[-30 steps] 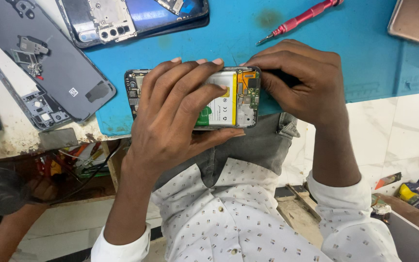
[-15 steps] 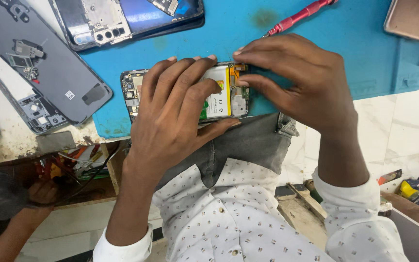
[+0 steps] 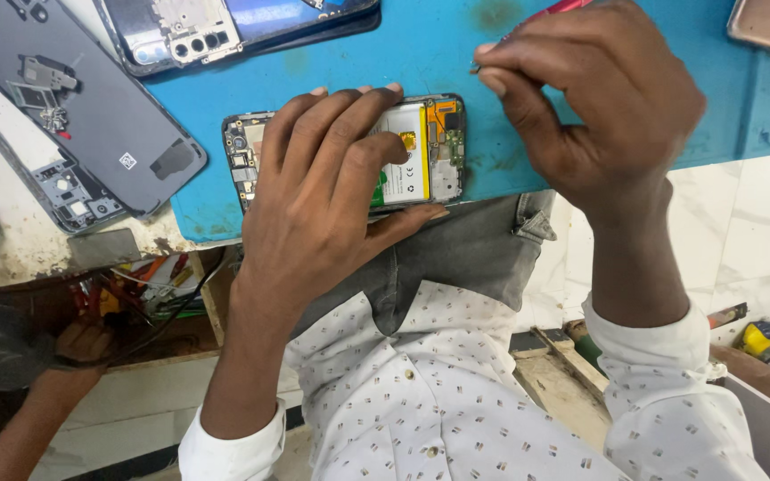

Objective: The person uses a red screwdriver to unscrew components from a disassembled smartphone lying on a blue mat. They then use a metal spudger to pry and scrape adhesive residue from the phone's back casing.

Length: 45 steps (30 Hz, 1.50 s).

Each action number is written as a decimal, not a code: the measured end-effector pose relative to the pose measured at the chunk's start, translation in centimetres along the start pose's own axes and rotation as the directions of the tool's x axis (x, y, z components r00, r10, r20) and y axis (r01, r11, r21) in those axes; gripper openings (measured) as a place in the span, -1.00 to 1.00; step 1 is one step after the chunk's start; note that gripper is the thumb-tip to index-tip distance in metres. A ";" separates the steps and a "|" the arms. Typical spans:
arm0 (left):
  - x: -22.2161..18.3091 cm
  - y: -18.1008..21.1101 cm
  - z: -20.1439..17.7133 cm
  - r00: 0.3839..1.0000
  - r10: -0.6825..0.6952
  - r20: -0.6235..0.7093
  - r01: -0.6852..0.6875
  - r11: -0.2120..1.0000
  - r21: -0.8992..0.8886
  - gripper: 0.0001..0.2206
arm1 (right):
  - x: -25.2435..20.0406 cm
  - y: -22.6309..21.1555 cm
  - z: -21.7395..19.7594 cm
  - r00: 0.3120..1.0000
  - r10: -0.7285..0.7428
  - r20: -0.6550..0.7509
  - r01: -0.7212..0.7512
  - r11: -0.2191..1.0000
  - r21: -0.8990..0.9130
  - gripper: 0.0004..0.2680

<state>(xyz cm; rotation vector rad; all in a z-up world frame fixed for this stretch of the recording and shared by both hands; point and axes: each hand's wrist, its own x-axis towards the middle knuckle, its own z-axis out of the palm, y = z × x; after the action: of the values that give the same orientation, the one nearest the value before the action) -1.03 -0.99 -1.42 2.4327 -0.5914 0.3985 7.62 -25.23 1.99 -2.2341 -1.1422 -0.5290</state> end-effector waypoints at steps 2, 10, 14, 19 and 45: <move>0.0 0.1 0.0 1.000 -0.006 -0.001 0.006 1.000 -0.006 -0.48 | -0.1 0.1 -0.2 0.999 0.032 -0.025 -0.032 0.999 -0.001 -0.89; 0.0 0.2 0.0 1.000 -0.005 -0.011 0.005 1.000 -0.010 -0.50 | -0.8 -1.7 0.0 0.950 0.310 0.048 -0.313 0.946 0.085 -0.83; 0.1 0.3 -0.2 1.000 -0.003 0.013 0.003 1.000 -0.015 -0.52 | -1.5 -3.1 0.0 0.938 0.278 0.208 -0.312 0.938 0.153 -0.66; -0.2 2.4 -0.4 0.999 -0.038 -0.025 0.042 0.978 0.205 -0.53 | -1.4 -3.2 -0.1 0.912 0.155 0.379 -0.207 0.973 0.098 -0.36; -8.7 5.4 0.8 0.581 -0.776 0.243 0.530 0.135 -0.837 -0.79 | -1.5 -5.2 0.3 0.900 0.128 0.416 -0.163 0.985 0.048 -0.40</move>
<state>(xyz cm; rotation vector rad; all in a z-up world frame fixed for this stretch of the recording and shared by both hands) -11.05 -2.66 -3.00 1.3330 0.4386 -0.0298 2.52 -23.47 2.46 -2.4000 -1.1555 0.0602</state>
